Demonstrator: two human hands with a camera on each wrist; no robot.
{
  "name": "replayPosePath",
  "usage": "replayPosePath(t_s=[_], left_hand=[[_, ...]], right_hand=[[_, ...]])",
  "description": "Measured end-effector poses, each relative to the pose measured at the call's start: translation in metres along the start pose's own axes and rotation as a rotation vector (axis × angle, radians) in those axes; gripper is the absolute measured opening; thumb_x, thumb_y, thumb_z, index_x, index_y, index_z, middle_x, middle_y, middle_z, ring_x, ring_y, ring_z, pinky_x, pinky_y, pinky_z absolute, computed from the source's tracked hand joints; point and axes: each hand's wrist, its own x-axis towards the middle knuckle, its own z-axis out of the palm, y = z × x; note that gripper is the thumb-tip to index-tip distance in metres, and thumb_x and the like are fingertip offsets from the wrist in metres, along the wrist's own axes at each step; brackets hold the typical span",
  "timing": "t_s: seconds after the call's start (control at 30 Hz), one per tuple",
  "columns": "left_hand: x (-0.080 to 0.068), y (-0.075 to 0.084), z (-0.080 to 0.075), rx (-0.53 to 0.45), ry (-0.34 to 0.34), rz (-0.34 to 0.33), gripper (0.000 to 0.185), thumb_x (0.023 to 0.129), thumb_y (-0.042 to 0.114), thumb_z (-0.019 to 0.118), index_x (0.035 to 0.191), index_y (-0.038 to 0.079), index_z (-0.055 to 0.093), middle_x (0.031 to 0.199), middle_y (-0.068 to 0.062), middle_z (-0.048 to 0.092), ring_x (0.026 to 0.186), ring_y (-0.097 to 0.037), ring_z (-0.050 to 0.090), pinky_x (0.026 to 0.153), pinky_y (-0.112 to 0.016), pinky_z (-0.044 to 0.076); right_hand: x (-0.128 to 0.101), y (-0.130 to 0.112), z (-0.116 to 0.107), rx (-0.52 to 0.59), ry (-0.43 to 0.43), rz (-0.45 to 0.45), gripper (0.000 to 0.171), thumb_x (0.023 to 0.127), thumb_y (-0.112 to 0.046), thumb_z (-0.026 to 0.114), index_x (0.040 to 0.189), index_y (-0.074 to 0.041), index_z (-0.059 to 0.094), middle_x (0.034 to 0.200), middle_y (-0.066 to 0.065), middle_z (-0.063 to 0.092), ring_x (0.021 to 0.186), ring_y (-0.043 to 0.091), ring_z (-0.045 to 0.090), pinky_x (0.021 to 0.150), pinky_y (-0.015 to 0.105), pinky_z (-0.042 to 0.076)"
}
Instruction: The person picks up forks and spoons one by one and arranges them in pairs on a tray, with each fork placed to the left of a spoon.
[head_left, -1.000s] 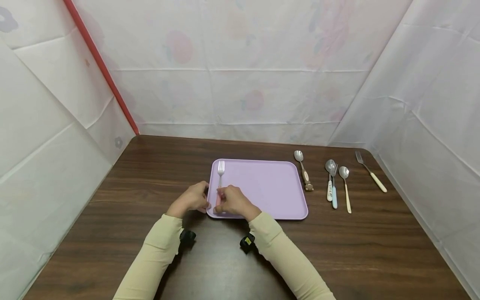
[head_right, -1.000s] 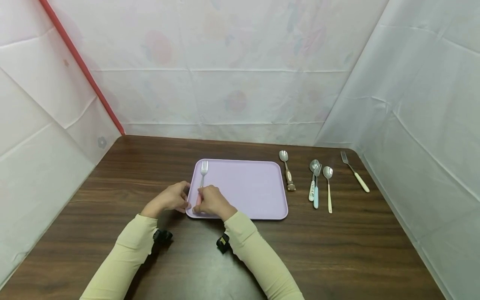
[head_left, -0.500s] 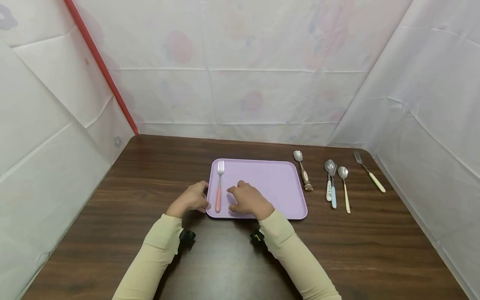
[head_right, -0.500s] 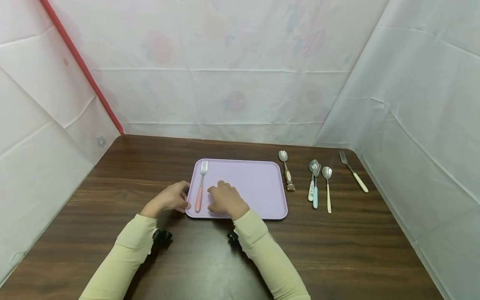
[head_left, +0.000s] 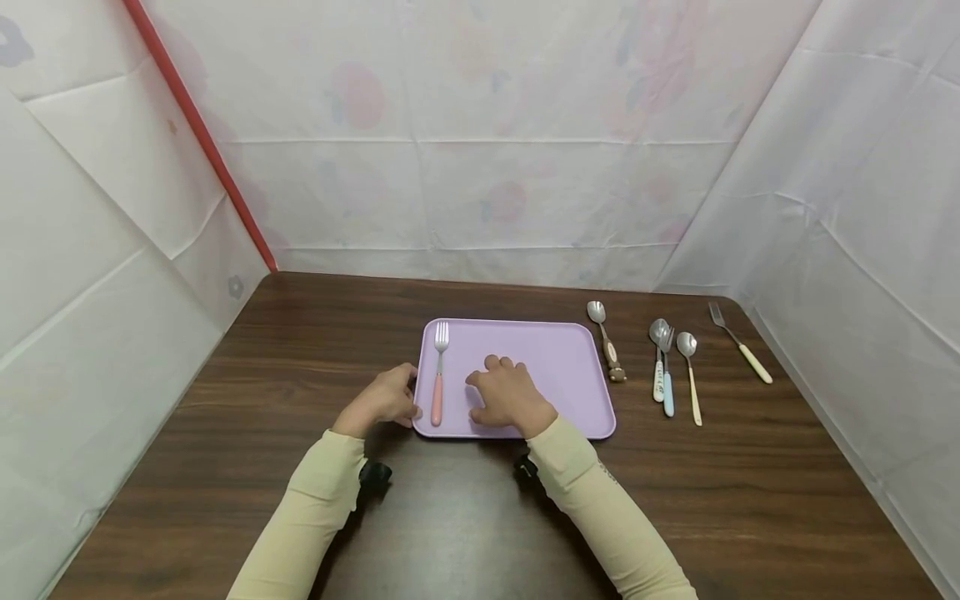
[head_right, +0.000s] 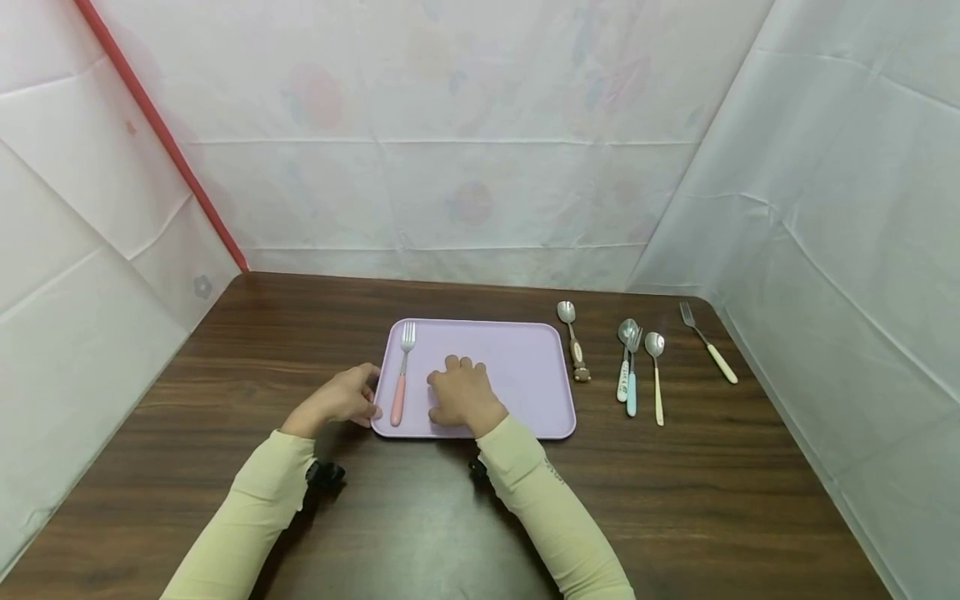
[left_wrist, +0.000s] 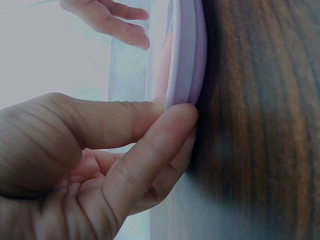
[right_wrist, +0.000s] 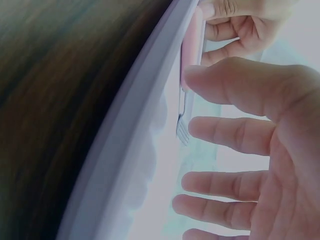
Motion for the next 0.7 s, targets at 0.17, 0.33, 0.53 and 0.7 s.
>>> replayPosePath(t_s=[0.17, 0.33, 0.53, 0.7], left_hand=[[0.000, 0.001, 0.000, -0.012, -0.002, -0.008, 0.066, 0.071, -0.019, 0.064, 0.129, -0.012, 0.034, 0.076, -0.017, 0.057, 0.059, -0.022, 0.061, 0.054, -0.031, 0.058], [0.000, 0.001, -0.001, -0.012, -0.004, -0.015, 0.065, 0.072, -0.019, 0.064, 0.129, -0.011, 0.035, 0.077, -0.017, 0.057, 0.060, -0.022, 0.061, 0.054, -0.030, 0.058], [0.000, 0.000, -0.001, -0.015, -0.001, 0.004, 0.064, 0.071, -0.019, 0.064, 0.128, -0.012, 0.035, 0.077, -0.018, 0.056, 0.059, -0.022, 0.061, 0.054, -0.031, 0.058], [0.000, -0.001, 0.000, -0.026, -0.002, 0.005, 0.064, 0.070, -0.019, 0.064, 0.127, -0.011, 0.035, 0.076, -0.017, 0.056, 0.057, -0.021, 0.060, 0.054, -0.031, 0.058]], right_hand=[[-0.003, 0.013, 0.000, 0.027, -0.003, 0.028, 0.047, 0.073, -0.039, 0.072, 0.115, -0.020, 0.066, 0.100, 0.009, 0.056, 0.087, 0.027, 0.053, 0.066, 0.043, 0.048], [-0.005, 0.034, 0.001, 0.067, 0.003, 0.072, 0.050, 0.073, -0.038, 0.073, 0.116, -0.016, 0.066, 0.102, 0.011, 0.056, 0.086, 0.029, 0.053, 0.065, 0.044, 0.048], [-0.012, 0.059, 0.000, 0.076, -0.005, 0.125, 0.050, 0.074, -0.037, 0.073, 0.118, -0.015, 0.064, 0.105, 0.013, 0.056, 0.088, 0.032, 0.054, 0.066, 0.048, 0.049], [-0.021, 0.079, -0.001, 0.121, -0.024, 0.151, 0.050, 0.073, -0.031, 0.073, 0.119, -0.012, 0.064, 0.104, 0.015, 0.056, 0.090, 0.034, 0.055, 0.066, 0.050, 0.050]])
